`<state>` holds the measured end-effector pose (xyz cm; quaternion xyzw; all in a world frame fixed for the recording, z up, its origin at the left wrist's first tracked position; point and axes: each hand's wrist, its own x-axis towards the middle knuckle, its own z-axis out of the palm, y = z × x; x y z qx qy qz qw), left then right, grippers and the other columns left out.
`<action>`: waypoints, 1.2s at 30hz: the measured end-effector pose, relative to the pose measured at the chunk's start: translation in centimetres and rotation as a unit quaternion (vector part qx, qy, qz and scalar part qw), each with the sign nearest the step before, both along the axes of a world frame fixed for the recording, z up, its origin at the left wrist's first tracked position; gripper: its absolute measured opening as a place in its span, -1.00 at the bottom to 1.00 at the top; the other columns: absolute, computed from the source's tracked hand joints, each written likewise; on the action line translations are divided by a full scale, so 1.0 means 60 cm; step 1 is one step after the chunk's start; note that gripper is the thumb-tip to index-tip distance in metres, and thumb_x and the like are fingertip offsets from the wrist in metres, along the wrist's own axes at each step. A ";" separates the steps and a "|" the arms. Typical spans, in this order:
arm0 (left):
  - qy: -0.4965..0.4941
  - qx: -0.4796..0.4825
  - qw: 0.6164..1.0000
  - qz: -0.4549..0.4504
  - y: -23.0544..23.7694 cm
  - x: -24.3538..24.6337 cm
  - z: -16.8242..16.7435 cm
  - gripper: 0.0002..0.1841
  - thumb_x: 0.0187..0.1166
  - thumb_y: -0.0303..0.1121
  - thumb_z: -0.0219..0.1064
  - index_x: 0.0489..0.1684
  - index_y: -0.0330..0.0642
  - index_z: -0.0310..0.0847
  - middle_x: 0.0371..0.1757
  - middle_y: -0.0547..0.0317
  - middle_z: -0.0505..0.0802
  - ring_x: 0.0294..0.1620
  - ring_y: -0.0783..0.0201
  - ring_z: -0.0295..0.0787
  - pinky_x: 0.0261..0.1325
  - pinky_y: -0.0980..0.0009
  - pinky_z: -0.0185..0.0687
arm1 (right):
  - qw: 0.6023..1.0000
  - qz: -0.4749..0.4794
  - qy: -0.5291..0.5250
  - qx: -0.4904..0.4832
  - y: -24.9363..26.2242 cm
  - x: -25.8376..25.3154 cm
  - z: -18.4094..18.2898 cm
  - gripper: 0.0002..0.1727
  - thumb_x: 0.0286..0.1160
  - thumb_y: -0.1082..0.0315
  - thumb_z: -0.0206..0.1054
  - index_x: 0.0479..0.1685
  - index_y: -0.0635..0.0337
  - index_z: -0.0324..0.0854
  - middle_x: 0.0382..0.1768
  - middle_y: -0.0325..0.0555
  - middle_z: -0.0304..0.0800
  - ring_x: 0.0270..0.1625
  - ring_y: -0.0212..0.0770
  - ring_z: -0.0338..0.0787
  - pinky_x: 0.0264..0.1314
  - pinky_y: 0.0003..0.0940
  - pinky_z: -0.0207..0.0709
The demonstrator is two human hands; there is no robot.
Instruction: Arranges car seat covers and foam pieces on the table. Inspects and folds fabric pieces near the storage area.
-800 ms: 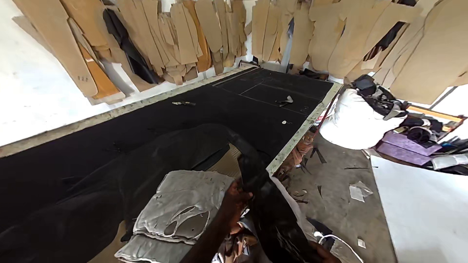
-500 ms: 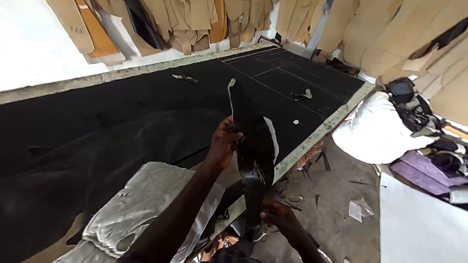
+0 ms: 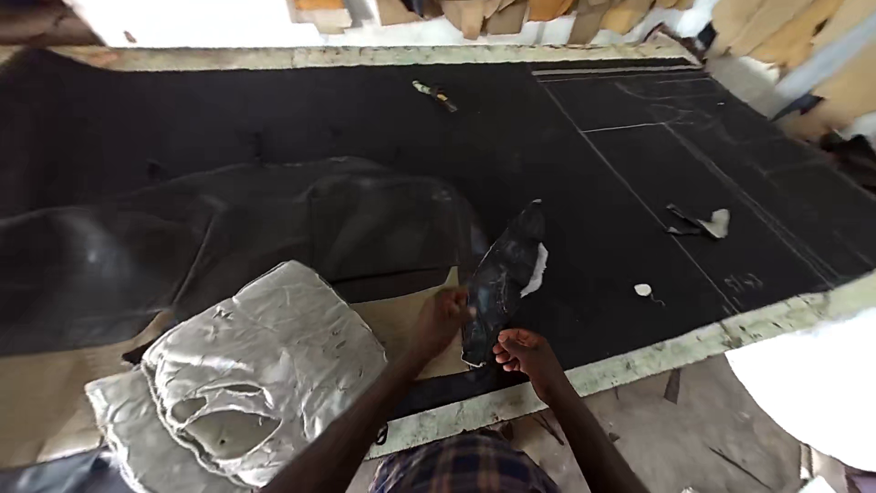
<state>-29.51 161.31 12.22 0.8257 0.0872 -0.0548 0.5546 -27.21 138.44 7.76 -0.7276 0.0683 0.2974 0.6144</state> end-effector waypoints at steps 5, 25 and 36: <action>0.044 0.033 0.991 0.119 -0.073 -0.117 -0.090 -0.38 0.49 -0.02 0.52 0.53 -0.03 0.55 0.11 0.12 0.81 -0.19 0.24 0.79 -0.05 0.17 0.79 | 0.905 0.159 -0.377 -0.115 -0.009 0.058 -0.026 -0.85 0.47 0.32 0.51 -0.09 0.15 0.82 -0.10 -0.15 0.82 -0.06 -0.24 0.82 0.05 -0.17 0.77; 0.019 0.172 0.915 0.365 -0.242 -0.105 -0.143 -0.63 0.53 -0.18 0.48 0.25 -0.06 0.73 0.01 0.09 0.74 -0.15 0.20 0.74 -0.02 0.18 0.78 | 0.341 0.735 -0.585 0.014 0.130 0.279 -0.028 -0.69 0.44 -0.03 0.48 0.08 -0.22 0.84 0.14 -0.24 0.71 0.33 -0.10 0.61 0.61 0.00 0.31; -0.084 0.264 0.872 0.404 -0.286 -0.118 -0.185 -0.64 0.63 -0.14 0.38 0.28 -0.09 0.75 0.10 0.13 0.78 0.16 0.24 0.73 0.25 0.26 0.72 | 0.353 0.700 -0.614 0.093 0.099 0.299 -0.060 -0.53 0.49 -0.16 0.36 0.30 -0.22 0.78 0.34 -0.21 0.70 0.53 -0.11 0.57 0.76 0.05 0.24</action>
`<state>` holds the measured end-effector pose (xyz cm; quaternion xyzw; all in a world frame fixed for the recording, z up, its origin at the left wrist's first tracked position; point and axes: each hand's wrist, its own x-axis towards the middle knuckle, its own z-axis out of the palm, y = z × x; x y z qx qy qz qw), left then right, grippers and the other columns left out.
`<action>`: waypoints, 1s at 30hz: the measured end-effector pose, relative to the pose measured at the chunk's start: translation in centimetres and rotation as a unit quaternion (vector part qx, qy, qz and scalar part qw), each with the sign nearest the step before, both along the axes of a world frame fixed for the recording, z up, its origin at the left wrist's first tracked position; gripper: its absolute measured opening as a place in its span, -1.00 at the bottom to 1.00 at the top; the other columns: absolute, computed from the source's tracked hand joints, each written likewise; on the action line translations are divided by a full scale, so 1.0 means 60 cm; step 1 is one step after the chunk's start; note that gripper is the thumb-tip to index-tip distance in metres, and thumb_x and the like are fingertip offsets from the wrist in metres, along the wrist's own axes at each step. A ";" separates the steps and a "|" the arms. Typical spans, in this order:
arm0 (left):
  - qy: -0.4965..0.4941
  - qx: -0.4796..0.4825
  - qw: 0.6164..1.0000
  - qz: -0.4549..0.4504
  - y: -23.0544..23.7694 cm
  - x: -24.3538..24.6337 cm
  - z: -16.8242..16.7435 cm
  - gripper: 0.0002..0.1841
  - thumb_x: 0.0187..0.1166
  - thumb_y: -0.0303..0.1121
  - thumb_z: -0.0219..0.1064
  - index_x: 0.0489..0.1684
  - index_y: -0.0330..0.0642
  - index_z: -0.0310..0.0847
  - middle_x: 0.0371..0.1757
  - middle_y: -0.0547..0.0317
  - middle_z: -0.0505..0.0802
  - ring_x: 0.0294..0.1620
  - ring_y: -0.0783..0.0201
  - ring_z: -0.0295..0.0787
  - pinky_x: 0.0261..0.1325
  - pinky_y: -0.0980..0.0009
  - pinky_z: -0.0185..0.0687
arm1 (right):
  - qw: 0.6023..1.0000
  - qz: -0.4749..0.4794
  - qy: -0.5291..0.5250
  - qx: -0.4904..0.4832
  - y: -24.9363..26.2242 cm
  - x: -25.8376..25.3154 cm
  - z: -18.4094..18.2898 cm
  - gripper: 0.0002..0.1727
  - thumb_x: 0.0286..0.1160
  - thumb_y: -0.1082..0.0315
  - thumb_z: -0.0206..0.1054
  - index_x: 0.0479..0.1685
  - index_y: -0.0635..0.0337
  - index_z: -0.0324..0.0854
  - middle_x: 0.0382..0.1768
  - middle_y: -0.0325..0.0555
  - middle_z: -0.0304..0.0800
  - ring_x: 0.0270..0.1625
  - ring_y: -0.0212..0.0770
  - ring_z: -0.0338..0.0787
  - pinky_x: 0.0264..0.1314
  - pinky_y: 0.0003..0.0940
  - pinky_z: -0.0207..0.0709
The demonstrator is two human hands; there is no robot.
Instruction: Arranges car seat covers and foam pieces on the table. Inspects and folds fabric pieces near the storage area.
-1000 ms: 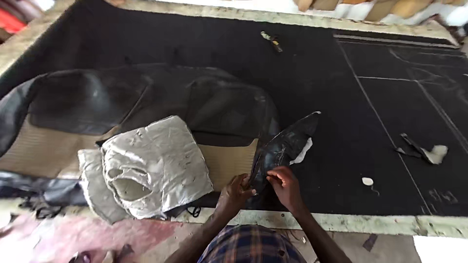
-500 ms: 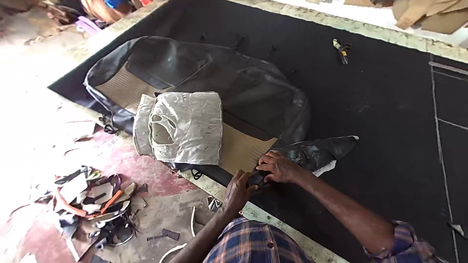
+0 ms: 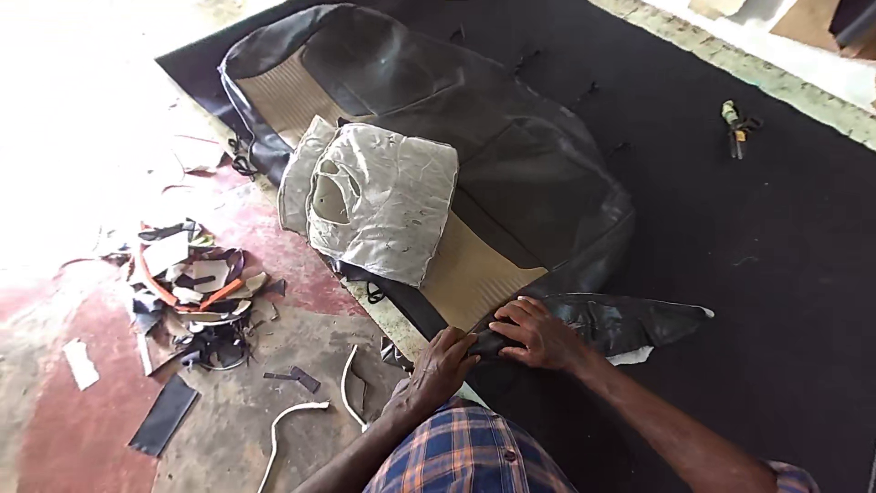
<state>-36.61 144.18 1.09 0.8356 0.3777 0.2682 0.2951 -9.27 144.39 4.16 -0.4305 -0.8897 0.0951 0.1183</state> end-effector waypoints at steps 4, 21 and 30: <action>0.008 0.011 1.000 -0.012 -0.011 -0.001 0.003 -0.56 0.60 -0.03 0.41 0.31 -0.09 0.74 0.16 0.14 0.78 0.21 0.23 0.71 0.30 0.25 0.69 | 0.999 0.014 0.037 0.025 -0.012 -0.001 -0.018 -0.66 0.54 0.00 0.31 0.13 -0.13 0.84 0.21 -0.19 0.76 0.44 -0.10 0.63 0.68 0.05 0.33; 0.000 -0.007 1.000 -0.026 0.084 -0.015 0.072 -0.69 0.57 -0.24 0.46 0.15 -0.19 0.79 -0.04 0.12 0.76 -0.05 0.28 0.73 0.10 0.33 0.75 | 0.995 0.085 0.033 -0.040 0.098 -0.011 0.056 -0.67 0.59 0.07 0.30 0.17 -0.06 0.79 0.14 -0.17 0.77 0.35 -0.08 0.65 0.47 -0.07 0.46; 0.034 -0.023 0.999 0.005 0.025 -0.010 0.030 -0.70 0.61 -0.15 0.39 0.13 -0.11 0.80 -0.04 0.21 0.77 0.04 0.30 0.72 0.16 0.32 0.73 | 0.990 0.123 -0.009 -0.074 0.086 -0.018 0.038 -0.71 0.59 0.07 0.31 0.10 -0.09 0.82 0.13 -0.18 0.72 0.31 -0.11 0.63 0.46 -0.12 0.45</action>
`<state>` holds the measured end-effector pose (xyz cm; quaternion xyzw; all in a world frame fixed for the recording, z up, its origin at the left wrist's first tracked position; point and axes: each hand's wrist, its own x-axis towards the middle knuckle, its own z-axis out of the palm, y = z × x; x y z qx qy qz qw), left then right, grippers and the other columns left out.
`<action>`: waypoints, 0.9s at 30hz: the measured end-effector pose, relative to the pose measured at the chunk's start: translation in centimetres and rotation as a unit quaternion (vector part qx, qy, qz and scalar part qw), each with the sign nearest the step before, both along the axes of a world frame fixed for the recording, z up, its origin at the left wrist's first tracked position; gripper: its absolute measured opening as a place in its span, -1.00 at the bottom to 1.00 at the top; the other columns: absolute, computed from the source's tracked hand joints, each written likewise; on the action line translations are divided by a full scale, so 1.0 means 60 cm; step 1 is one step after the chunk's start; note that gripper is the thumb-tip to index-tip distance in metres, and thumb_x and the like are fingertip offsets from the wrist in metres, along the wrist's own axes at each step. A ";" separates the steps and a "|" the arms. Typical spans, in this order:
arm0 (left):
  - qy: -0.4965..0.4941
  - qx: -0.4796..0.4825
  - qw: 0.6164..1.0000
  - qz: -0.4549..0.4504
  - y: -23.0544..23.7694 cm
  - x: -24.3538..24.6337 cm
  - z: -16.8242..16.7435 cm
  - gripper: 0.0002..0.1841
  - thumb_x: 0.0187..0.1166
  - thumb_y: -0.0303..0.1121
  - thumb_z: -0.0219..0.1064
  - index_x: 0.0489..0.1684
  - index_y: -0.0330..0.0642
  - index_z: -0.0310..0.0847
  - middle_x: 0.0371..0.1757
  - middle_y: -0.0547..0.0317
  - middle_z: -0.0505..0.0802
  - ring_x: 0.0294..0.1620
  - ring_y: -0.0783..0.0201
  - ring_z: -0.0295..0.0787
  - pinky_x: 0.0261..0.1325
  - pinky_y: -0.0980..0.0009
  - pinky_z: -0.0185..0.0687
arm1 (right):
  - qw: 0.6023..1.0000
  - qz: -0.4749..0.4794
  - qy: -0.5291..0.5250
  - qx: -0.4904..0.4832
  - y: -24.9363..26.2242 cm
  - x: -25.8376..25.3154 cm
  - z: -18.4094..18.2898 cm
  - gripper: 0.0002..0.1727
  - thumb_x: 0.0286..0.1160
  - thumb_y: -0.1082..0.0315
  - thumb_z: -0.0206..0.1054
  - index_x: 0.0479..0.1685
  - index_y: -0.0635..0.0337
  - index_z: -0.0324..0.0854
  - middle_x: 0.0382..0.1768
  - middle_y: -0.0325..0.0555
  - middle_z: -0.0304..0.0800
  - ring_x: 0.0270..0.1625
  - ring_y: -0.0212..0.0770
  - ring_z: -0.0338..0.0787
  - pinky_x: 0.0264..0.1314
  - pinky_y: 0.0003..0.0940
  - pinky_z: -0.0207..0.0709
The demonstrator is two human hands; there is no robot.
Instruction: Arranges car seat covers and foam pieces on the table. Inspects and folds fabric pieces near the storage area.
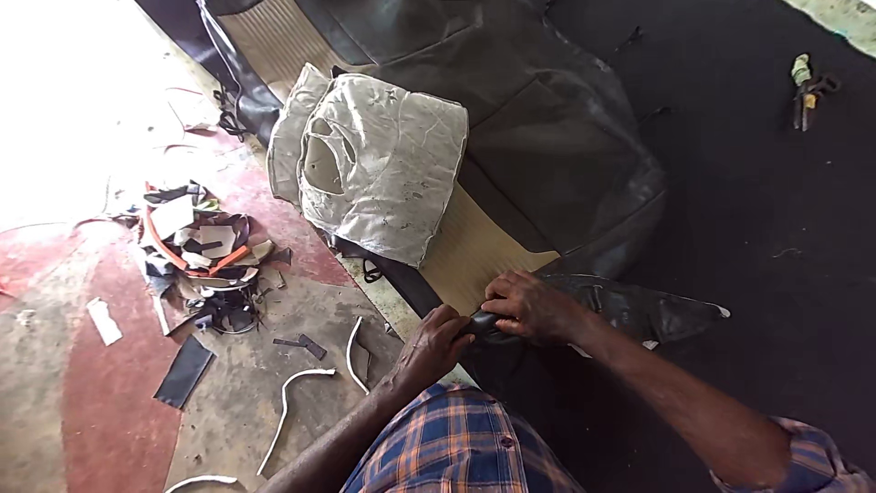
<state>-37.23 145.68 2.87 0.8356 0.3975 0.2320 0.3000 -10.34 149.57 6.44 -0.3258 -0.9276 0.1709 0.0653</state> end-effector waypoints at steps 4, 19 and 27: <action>0.014 0.005 1.000 0.015 -0.003 0.007 -0.003 -0.64 0.60 -0.02 0.39 0.10 -0.09 0.80 -0.03 0.20 0.77 0.07 0.27 0.72 0.16 0.28 0.73 | 1.000 0.005 -0.003 0.009 0.003 -0.001 -0.006 -0.72 0.53 0.08 0.36 0.07 -0.08 0.84 0.13 -0.15 0.74 0.31 -0.08 0.65 0.45 -0.07 0.48; 0.050 0.059 0.997 0.025 -0.012 0.013 -0.032 -0.66 0.64 -0.07 0.33 0.12 -0.07 0.80 0.02 0.17 0.75 0.11 0.21 0.70 0.18 0.28 0.71 | 0.998 -0.044 0.000 0.041 -0.022 0.006 -0.024 -0.64 0.46 0.07 0.37 0.19 -0.11 0.80 0.23 -0.20 0.71 0.44 -0.09 0.59 0.64 -0.05 0.35; 0.059 0.056 0.996 0.024 -0.013 0.013 -0.037 -0.64 0.67 -0.03 0.29 0.13 -0.06 0.81 0.01 0.18 0.76 0.10 0.23 0.71 0.18 0.29 0.71 | 0.989 -0.121 -0.039 0.070 -0.044 0.059 -0.033 -0.36 0.33 -0.15 0.43 0.39 -0.03 0.69 0.50 -0.16 0.60 0.65 -0.06 0.44 0.80 0.11 0.11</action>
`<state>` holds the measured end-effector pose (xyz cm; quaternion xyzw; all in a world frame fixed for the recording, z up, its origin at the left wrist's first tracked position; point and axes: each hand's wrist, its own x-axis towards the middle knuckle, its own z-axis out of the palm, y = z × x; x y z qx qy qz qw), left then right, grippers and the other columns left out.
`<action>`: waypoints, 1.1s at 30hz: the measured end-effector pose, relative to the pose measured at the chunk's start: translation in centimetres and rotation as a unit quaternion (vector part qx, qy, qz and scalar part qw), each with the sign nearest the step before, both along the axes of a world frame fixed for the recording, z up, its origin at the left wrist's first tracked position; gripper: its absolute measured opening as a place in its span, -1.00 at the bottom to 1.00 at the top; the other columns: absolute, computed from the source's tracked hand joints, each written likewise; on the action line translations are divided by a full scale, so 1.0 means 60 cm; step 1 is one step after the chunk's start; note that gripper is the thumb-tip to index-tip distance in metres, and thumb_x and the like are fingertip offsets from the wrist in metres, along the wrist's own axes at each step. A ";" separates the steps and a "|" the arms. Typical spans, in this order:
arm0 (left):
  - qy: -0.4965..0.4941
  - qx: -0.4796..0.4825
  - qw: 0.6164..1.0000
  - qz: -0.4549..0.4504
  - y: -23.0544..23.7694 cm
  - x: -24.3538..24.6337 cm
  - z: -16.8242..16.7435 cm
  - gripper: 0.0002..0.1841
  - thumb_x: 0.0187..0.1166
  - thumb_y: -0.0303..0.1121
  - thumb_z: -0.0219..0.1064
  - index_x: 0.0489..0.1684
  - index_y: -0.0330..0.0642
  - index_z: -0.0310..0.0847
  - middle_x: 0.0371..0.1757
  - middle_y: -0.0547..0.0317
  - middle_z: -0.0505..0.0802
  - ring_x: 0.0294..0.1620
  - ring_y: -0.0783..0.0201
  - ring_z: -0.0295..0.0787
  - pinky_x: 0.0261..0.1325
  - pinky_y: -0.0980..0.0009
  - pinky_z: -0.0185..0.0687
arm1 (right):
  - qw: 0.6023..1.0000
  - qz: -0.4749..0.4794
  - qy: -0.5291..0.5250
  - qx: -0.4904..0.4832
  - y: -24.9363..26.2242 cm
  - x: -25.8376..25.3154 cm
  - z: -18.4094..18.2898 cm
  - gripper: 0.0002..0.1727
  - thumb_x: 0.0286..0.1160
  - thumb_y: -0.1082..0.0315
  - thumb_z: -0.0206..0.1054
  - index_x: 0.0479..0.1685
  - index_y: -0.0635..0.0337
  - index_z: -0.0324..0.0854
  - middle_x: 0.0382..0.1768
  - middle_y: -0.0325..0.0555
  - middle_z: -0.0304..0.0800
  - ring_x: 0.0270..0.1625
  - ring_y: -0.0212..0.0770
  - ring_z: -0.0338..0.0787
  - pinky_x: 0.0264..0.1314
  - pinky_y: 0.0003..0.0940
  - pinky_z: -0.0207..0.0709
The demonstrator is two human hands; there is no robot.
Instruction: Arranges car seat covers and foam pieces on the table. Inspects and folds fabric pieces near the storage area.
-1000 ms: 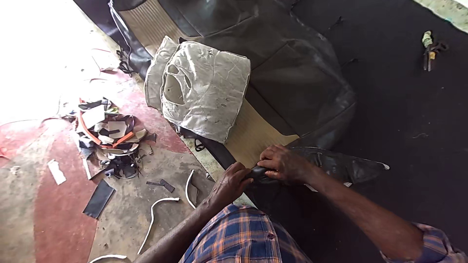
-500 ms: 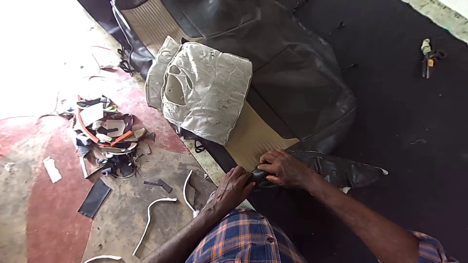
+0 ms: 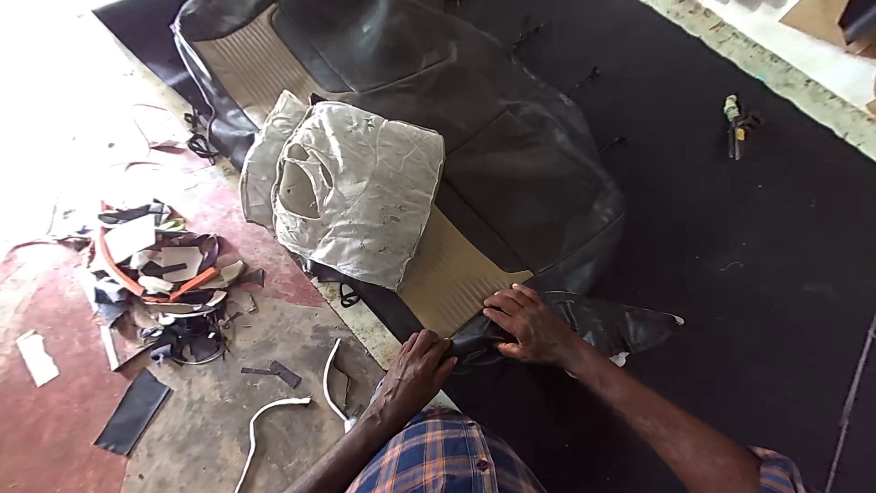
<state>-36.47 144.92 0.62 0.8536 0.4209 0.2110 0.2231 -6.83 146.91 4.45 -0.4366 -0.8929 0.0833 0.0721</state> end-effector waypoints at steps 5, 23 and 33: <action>-0.009 0.012 1.000 -0.001 0.002 0.001 -0.001 -0.64 0.66 -0.04 0.30 0.10 -0.08 0.82 0.01 0.15 0.78 0.10 0.20 0.73 0.17 0.26 0.73 | 0.995 -0.098 -0.011 0.027 -0.034 0.038 0.004 -0.07 0.34 -0.54 0.21 0.54 -0.03 0.61 0.72 -0.11 0.38 0.83 -0.02 0.20 0.87 0.14 -0.02; -0.014 0.028 1.000 -0.004 0.004 0.002 -0.004 -0.66 0.63 -0.07 0.30 0.05 -0.10 0.83 -0.05 0.11 0.80 0.03 0.17 0.76 0.12 0.24 0.74 | 0.928 -0.346 0.093 -0.099 -0.088 0.352 -0.010 -0.58 0.21 0.03 0.69 -0.02 0.06 0.85 -0.04 -0.04 0.80 0.15 0.08 0.70 0.34 0.16 0.52; 0.002 0.025 1.000 -0.005 0.004 0.005 0.001 -0.66 0.62 -0.08 0.31 0.03 -0.11 0.84 -0.06 0.12 0.79 0.03 0.19 0.75 0.10 0.27 0.73 | 0.930 -0.318 0.023 -0.180 0.064 0.359 0.160 -0.79 0.48 0.20 0.54 -0.11 0.12 0.76 -0.30 -0.01 0.83 -0.19 0.05 0.82 -0.03 0.26 0.64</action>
